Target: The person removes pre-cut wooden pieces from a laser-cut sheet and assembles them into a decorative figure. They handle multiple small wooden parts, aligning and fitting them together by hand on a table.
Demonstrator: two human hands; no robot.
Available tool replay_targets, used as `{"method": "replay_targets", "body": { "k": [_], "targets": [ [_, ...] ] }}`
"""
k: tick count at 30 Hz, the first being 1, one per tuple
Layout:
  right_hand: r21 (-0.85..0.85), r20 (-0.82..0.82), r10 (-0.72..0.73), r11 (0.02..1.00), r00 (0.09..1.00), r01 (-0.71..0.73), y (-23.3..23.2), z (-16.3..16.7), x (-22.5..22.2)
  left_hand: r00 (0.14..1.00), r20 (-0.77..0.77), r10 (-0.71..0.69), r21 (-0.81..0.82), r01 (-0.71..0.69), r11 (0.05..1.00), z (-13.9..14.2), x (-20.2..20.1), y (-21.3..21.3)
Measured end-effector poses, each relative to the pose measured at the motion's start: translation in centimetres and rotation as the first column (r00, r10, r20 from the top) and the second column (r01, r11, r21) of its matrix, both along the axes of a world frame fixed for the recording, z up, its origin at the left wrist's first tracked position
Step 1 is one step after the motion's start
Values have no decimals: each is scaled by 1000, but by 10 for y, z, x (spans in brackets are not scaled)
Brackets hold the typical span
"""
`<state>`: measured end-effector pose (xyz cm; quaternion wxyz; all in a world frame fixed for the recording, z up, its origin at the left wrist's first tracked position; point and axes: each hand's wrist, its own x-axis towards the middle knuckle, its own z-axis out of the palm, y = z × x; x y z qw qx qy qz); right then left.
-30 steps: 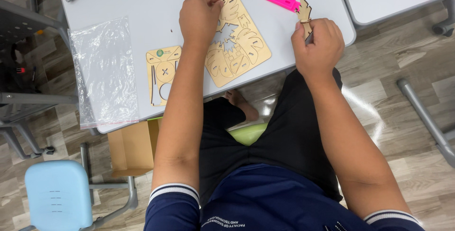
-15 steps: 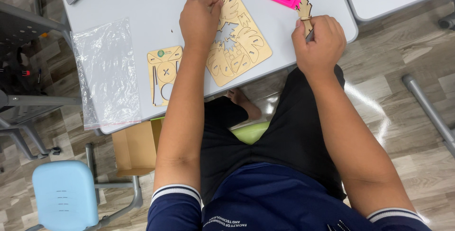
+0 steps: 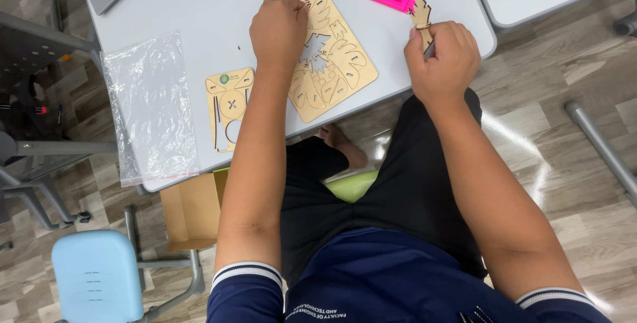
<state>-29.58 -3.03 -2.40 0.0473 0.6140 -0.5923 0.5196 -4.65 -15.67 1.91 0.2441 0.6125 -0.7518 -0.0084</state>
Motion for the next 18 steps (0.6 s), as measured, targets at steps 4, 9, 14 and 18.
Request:
{"method": "replay_targets", "body": {
  "k": [4, 9, 14, 18],
  "targets": [
    [-5, -22, -9, 1000, 1000, 9, 1, 0, 0, 999, 41, 3, -21, -2, 1000, -2, -3, 1],
    [-3, 9, -3, 1000, 1000, 4, 1, 2, 2, 996, 86, 17, -40, -13, 999, -2, -6, 1],
    [5, -2, -15, 1000, 1000, 15, 2, 1, 4, 998, -28, 52, -42, -53, 998, 6, -6, -4],
    [19, 5, -17, 1000, 1000, 17, 4, 2, 6, 955, -172, 241, 380, -161, 911, 17, -4, -13]
  ]
}}
